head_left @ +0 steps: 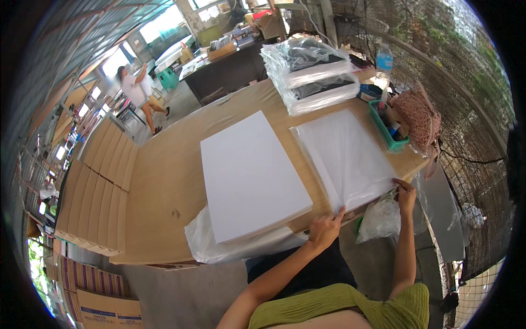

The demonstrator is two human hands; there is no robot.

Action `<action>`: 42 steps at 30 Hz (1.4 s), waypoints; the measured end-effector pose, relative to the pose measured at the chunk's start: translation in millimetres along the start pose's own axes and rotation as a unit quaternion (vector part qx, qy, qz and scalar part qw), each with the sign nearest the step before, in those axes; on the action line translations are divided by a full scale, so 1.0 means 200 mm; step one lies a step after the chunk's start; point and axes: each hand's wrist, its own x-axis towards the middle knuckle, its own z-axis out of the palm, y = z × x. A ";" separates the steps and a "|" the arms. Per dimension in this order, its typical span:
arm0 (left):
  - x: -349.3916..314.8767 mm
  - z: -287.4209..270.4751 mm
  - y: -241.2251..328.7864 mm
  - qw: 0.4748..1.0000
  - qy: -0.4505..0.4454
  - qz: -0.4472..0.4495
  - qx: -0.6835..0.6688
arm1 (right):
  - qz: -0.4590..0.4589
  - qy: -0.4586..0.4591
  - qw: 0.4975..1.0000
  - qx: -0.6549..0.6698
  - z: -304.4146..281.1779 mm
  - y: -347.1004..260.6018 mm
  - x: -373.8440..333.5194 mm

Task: The person prepares plastic bags and then places large black foam boards into them one by one.

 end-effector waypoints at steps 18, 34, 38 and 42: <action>-1.03 -1.07 -0.96 0.793 0.325 -0.491 0.158 | -0.350 -0.496 0.721 0.334 0.37 -1.19 -0.50; -0.83 -1.28 -1.29 0.783 0.186 -0.540 -0.246 | -0.536 -0.591 0.602 -0.039 1.56 -2.12 -0.98; -0.83 -1.27 -1.35 0.807 0.284 -0.374 -0.359 | -0.536 -0.585 0.599 -0.109 1.85 -2.12 -1.03; -0.78 -1.27 -1.30 0.826 0.288 -0.341 -0.345 | -0.521 -0.618 0.560 -0.180 2.03 -2.11 -1.02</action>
